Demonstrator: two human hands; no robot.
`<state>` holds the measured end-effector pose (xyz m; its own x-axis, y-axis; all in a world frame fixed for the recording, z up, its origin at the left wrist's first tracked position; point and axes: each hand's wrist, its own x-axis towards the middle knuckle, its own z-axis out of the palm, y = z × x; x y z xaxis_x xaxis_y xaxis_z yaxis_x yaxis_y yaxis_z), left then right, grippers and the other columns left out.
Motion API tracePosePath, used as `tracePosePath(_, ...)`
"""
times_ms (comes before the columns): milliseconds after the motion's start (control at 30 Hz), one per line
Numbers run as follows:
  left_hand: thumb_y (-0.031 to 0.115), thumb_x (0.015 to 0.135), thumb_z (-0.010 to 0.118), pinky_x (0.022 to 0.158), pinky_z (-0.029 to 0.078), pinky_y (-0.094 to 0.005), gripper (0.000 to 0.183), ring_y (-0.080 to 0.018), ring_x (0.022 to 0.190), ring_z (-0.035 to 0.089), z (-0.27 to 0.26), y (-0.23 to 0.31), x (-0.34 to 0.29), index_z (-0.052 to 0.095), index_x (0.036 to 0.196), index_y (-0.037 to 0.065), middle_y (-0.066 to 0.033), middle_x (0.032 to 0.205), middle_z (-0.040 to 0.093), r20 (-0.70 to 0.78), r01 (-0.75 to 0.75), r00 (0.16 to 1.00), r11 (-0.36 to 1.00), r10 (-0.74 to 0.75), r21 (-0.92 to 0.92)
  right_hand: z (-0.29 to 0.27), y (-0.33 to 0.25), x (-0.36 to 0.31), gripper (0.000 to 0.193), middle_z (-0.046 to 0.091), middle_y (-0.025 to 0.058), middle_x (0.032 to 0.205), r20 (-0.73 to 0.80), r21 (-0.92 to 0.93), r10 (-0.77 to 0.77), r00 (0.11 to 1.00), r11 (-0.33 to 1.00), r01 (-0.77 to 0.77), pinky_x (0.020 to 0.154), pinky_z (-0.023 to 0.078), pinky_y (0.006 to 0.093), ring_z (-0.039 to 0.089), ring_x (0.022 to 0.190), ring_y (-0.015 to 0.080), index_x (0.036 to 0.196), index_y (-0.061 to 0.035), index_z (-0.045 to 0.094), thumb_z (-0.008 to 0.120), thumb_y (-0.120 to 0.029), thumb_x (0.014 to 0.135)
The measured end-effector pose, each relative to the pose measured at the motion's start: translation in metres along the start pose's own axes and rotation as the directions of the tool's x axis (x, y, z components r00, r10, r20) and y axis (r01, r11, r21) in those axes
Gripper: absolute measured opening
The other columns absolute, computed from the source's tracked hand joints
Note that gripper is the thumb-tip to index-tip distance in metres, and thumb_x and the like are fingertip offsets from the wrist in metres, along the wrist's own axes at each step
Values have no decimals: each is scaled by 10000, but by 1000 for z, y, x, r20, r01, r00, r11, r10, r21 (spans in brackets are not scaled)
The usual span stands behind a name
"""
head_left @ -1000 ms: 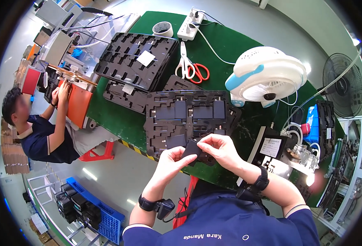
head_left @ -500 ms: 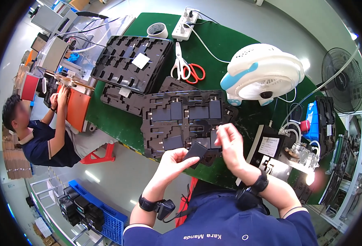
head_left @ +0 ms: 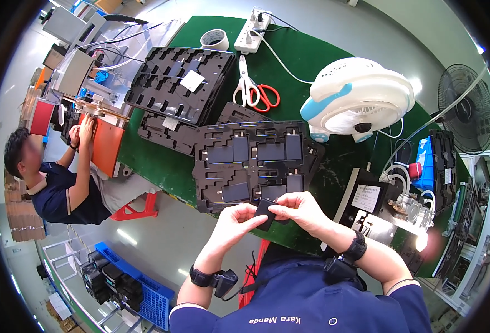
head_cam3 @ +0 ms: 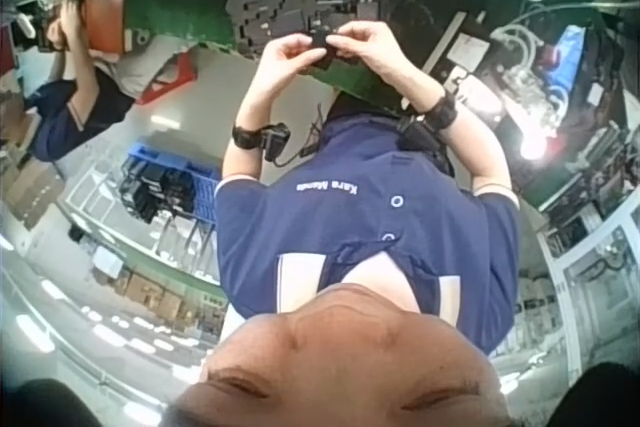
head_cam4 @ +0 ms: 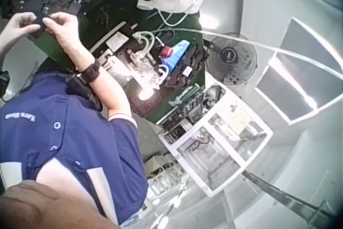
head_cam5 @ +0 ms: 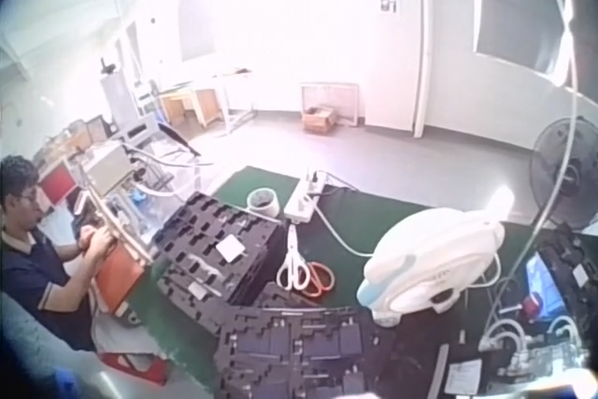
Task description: Assembling and inspecting small plastic components using a pneumatic machine fixture.
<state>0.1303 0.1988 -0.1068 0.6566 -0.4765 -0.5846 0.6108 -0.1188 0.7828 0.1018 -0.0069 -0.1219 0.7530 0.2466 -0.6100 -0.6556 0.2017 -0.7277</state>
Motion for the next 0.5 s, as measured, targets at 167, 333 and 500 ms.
tracePosePath(167, 109, 848, 702, 749, 500, -215, 140, -60, 775, 626, 0, 3, -4, 666, 944, 13, -24, 854, 689, -34, 7, 999, 1000, -6, 22, -1, -4, -2, 245, 686, 72, 870, -8, 124, 21, 1000, 992, -20, 738, 534, 248, 669, 772, 128, 969, 1, 674, 693, -221, 866)
tracePosePath(333, 103, 851, 699, 736, 502, -219, 127, -58, 757, 623, 1, 0, -6, 664, 934, 14, -26, 844, 688, -53, -9, 999, 1000, 10, 2, -6, 1, -2, 262, 690, 103, 878, 9, 139, 24, 1000, 990, -24, 765, 549, 277, 691, 807, 178, 969, 9, 672, 661, -240, 886)
tracePosePath(500, 101, 851, 697, 723, 497, -216, 122, -50, 742, 613, 1, -6, -5, 662, 927, 12, -20, 833, 686, -90, -62, 994, 998, 64, 20, -10, 3, -2, 272, 688, 118, 880, 4, 264, 23, 1000, 964, -24, 783, 551, 290, 695, 813, 195, 967, 13, 673, 616, -245, 906)
